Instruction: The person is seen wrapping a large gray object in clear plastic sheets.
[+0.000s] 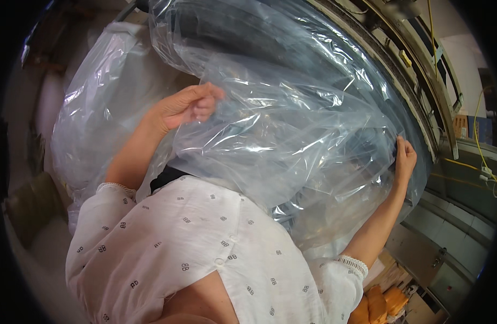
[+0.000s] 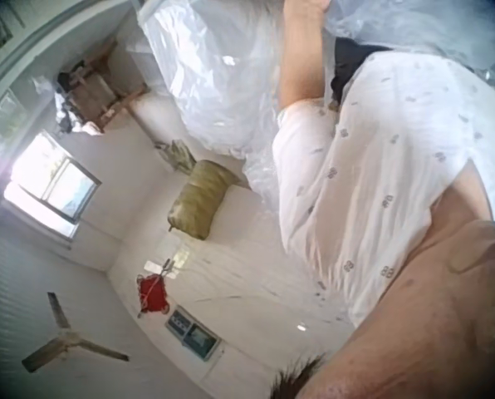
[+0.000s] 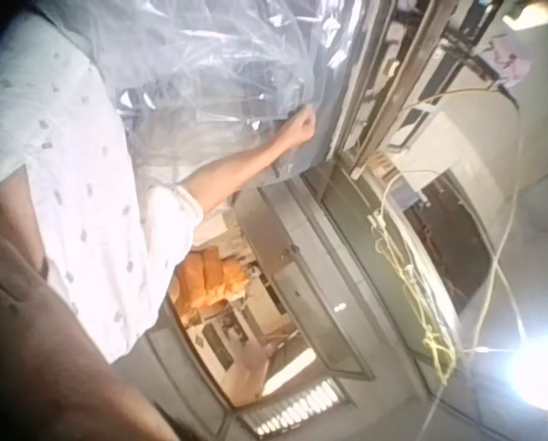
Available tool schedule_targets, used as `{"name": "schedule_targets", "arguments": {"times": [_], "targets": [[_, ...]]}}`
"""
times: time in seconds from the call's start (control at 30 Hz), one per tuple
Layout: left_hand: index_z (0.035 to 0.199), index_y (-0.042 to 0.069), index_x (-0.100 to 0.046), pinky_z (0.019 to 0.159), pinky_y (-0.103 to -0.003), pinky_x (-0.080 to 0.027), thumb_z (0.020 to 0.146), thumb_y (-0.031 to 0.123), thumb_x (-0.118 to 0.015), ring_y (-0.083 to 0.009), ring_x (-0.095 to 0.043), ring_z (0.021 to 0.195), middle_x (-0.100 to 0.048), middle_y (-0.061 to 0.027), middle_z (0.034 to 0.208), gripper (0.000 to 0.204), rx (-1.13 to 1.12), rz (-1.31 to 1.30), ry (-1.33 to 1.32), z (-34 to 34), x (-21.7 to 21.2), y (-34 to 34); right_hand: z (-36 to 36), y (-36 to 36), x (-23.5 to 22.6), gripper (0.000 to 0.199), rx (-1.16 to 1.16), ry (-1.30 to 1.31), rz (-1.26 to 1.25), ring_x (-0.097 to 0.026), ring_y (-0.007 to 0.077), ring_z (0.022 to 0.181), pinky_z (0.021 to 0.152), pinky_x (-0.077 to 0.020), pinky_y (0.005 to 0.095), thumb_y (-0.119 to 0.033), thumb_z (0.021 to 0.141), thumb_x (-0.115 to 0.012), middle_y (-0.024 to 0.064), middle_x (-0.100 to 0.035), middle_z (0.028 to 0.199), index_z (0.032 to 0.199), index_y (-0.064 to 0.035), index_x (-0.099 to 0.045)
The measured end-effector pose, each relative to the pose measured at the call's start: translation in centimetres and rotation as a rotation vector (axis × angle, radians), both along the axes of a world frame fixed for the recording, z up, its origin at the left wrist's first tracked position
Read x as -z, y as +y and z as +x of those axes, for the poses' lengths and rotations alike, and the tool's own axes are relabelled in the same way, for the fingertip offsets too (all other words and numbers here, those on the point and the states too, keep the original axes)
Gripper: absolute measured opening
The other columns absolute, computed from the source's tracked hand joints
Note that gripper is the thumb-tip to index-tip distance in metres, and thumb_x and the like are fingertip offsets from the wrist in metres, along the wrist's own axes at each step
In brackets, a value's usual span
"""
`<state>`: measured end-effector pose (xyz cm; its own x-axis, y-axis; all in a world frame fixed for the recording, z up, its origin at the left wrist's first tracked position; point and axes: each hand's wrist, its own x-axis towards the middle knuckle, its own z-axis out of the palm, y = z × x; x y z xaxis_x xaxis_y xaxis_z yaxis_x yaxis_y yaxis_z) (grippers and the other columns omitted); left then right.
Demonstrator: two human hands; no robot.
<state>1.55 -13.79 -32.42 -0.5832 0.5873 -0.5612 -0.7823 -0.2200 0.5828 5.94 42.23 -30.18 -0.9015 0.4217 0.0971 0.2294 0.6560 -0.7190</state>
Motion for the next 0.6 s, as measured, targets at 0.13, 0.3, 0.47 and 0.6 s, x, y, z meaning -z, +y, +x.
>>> {"name": "schedule_targets", "arguments": {"times": [0.13, 0.3, 0.47, 0.6], "targets": [[0.105, 0.006, -0.057, 0.051, -0.017, -0.031, 0.084, 0.027, -0.064, -0.0029, -0.035, 0.058, -0.044, 0.0074, 0.072, 0.031, -0.159, 0.228, 0.161, -2.5, -0.2, -0.8, 0.4, 1.5, 0.3, 0.034, -0.014, -0.02, 0.004, -0.03, 0.0025, 0.056, 0.05, -0.0236, 0.0202, -0.026, 0.086, -0.061, -0.0086, -0.039, 0.059, 0.06, -0.0059, -0.049], [0.098, 0.008, -0.058, 0.052, -0.019, -0.033, 0.084, 0.024, -0.065, -0.0036, -0.038, 0.059, -0.044, 0.0061, 0.072, 0.022, -0.253, 0.181, 0.242, -5.1, -1.5, -0.6, 0.5, 0.8, 0.3, 0.035, 0.001, 0.002, -0.009, -0.029, 0.0027, 0.056, 0.049, -0.0229, 0.0203, -0.025, 0.086, -0.061, -0.0084, -0.037, 0.059, 0.06, -0.0069, -0.046], [0.096, 0.008, -0.058, 0.059, -0.019, -0.042, 0.089, 0.025, -0.057, -0.0038, -0.048, 0.066, -0.049, 0.0056, 0.076, 0.019, -0.502, -0.197, 0.49, -6.4, -2.7, 0.4, 0.5, 1.0, 0.4, 0.034, -0.041, 0.02, -0.048, -0.029, 0.0031, 0.057, 0.05, -0.0236, 0.0206, -0.024, 0.086, -0.061, -0.0082, -0.037, 0.06, 0.06, -0.0062, -0.047], [0.095, 0.007, -0.059, 0.059, -0.02, -0.045, 0.091, 0.026, -0.053, -0.0043, -0.049, 0.065, -0.049, 0.0046, 0.076, 0.02, -0.503, -0.237, 0.592, -6.5, -3.3, 0.4, 0.4, -0.4, -0.4, 0.034, -0.022, 0.013, -0.029, -0.029, 0.0032, 0.057, 0.05, -0.024, 0.0209, -0.023, 0.087, -0.06, -0.008, -0.037, 0.06, 0.061, -0.0057, -0.047]]}}
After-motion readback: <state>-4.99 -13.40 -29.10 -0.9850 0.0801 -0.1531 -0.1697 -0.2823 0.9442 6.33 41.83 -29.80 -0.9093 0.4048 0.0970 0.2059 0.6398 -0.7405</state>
